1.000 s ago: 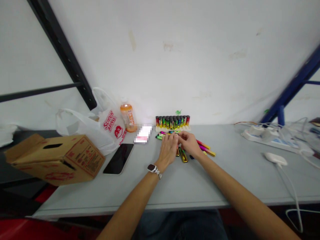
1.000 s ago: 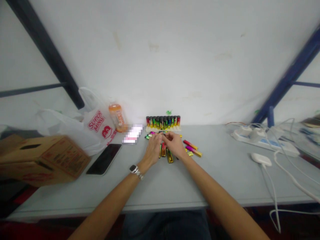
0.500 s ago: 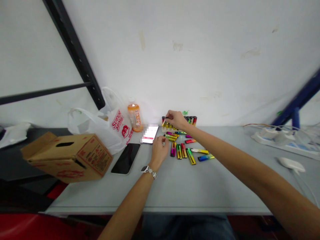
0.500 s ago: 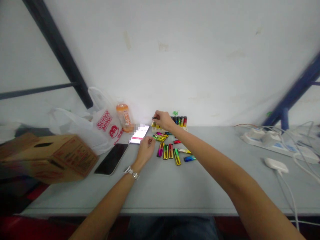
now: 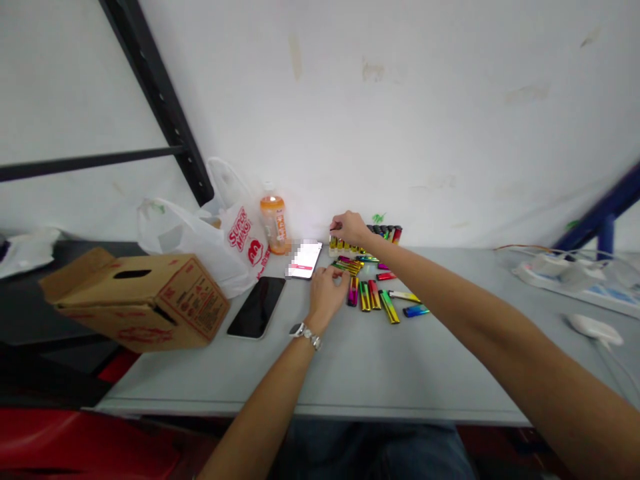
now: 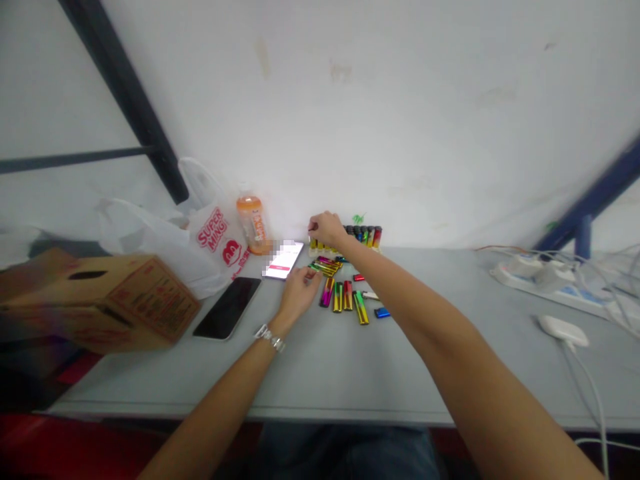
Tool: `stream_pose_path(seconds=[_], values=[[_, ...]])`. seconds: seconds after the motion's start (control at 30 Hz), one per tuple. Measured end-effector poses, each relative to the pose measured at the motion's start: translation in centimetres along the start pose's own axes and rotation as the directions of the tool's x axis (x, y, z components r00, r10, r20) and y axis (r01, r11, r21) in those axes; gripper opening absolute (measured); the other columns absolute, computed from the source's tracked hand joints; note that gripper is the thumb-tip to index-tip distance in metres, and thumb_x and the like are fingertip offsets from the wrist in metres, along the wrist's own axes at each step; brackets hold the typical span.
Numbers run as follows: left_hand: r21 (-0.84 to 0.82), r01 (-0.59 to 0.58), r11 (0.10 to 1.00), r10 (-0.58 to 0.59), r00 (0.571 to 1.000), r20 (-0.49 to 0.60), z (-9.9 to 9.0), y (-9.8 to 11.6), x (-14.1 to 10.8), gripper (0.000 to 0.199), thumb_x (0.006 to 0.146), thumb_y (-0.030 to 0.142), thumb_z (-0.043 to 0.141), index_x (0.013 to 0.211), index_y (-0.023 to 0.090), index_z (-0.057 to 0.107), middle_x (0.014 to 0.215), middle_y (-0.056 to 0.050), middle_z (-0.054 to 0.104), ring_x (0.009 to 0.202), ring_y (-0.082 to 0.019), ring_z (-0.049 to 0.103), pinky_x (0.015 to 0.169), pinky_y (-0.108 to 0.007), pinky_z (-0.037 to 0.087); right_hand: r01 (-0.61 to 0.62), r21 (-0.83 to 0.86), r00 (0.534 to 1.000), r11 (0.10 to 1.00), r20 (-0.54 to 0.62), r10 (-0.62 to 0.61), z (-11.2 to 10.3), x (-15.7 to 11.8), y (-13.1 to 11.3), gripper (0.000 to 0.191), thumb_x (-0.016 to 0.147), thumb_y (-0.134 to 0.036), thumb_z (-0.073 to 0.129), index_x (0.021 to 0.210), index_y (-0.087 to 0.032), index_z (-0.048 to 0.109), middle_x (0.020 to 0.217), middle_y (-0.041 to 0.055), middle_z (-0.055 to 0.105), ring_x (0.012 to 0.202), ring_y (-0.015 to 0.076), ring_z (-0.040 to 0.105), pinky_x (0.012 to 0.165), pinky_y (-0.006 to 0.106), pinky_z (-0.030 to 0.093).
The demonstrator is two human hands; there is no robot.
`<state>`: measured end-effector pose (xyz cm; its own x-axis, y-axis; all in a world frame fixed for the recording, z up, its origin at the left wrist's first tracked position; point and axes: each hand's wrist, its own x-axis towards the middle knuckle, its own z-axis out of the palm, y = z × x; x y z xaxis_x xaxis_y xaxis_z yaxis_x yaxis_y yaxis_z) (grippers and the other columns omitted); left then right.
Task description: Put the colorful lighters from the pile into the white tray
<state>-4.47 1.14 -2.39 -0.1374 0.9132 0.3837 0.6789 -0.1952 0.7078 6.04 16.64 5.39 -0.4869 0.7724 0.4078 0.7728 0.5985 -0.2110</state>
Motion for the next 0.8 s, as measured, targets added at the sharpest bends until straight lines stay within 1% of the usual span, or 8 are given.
stream_pose_path(seconds=[0.1,0.23,0.33,0.5,0.6,0.67,0.73,0.8], values=[[0.015,0.001,1.0,-0.001,1.0,-0.001,0.1,0.0,0.0,0.025,0.087,0.036,0.055,0.085,0.017,0.071,0.084,-0.008,0.065,0.084,-0.021,0.06,0.082,-0.033,0.046,-0.015,-0.043,1.0,0.999,0.017,0.016,-0.1,-0.4,-0.1,0.019,0.085,-0.026,0.064,0.096,-0.017,0.076,0.093,0.0072,0.073,0.097,0.0234,0.058,0.088,0.034,0.039],[0.035,0.002,0.999,-0.003,1.0,0.007,0.1,0.0,0.0,0.025,0.086,0.036,0.056,0.084,0.016,0.071,0.084,-0.009,0.065,0.085,-0.022,0.06,0.082,-0.034,0.046,0.022,-0.186,0.998,0.982,-0.059,-0.033,-0.5,-1.6,-0.5,0.026,0.092,-0.033,0.056,0.101,-0.02,0.077,0.112,0.0145,0.063,0.114,0.0313,0.045,0.094,0.042,0.035],[0.025,0.009,1.0,-0.009,1.0,0.006,0.1,0.1,0.0,0.024,0.086,0.034,0.056,0.084,0.015,0.07,0.086,-0.009,0.066,0.083,-0.02,0.06,0.081,-0.033,0.047,0.06,-0.252,0.996,0.966,-0.043,-0.074,-0.9,-2.6,-0.9,0.032,0.095,-0.034,0.051,0.108,-0.02,0.076,0.117,0.0167,0.055,0.115,0.0322,0.042,0.095,0.044,0.033],[0.02,0.014,1.0,-0.014,1.0,0.006,0.0,-0.1,0.2,0.02,0.085,0.028,0.055,0.085,0.015,0.071,0.086,-0.009,0.067,0.083,-0.02,0.061,0.083,-0.033,0.047,0.105,-0.282,0.994,0.954,0.014,-0.106,-1.8,-4.6,-1.3,0.04,0.094,-0.029,0.05,0.131,-0.019,0.063,0.117,0.0173,0.055,0.111,0.0305,0.046,0.093,0.042,0.035],[0.05,0.002,0.999,-0.002,1.0,-0.001,0.1,-0.2,0.3,0.019,0.084,0.024,0.054,0.085,0.015,0.071,0.085,-0.009,0.066,0.085,-0.02,0.061,0.084,-0.033,0.047,0.134,-0.211,0.991,0.968,0.051,-0.126,-2.1,-6.5,-0.8,0.031,0.093,-0.024,0.05,0.115,-0.016,0.07,0.108,0.0155,0.063,0.101,0.0262,0.055,0.088,0.036,0.038],[0.065,-0.008,0.998,0.009,1.0,-0.006,0.2,-0.3,0.3,0.019,0.084,0.025,0.054,0.085,0.015,0.07,0.085,-0.009,0.066,0.085,-0.021,0.061,0.084,-0.034,0.047,0.087,-0.156,0.991,0.984,0.113,-0.069,-2.1,-7.8,0.0,0.025,0.091,-0.023,0.053,0.101,-0.015,0.074,0.094,0.0139,0.069,0.089,0.0234,0.061,0.079,0.031,0.041],[0.073,-0.007,0.997,0.007,1.0,-0.011,0.3,-0.2,0.3,0.02,0.085,0.027,0.054,0.085,0.016,0.07,0.086,-0.009,0.066,0.084,-0.021,0.061,0.084,-0.034,0.046,0.024,-0.125,0.984,0.992,0.181,0.0,-2.0,-8.8,0.9,0.022,0.088,-0.025,0.057,0.094,-0.015,0.076,0.086,0.0126,0.072,0.078,0.0218,0.064,0.071,0.029,0.041],[0.073,0.002,0.997,-0.001,1.0,-0.011,0.3,-0.1,0.2,0.021,0.085,0.03,0.055,0.085,0.016,0.07,0.087,-0.009,0.067,0.082,-0.021,0.061,0.083,-0.034,0.046,-0.002,-0.111,0.974,0.994,0.226,0.027,-1.8,-9.4,1.7,0.02,0.086,-0.027,0.062,0.091,-0.017,0.077,0.083,0.0116,0.074,0.075,0.0214,0.066,0.066,0.027,0.041]])
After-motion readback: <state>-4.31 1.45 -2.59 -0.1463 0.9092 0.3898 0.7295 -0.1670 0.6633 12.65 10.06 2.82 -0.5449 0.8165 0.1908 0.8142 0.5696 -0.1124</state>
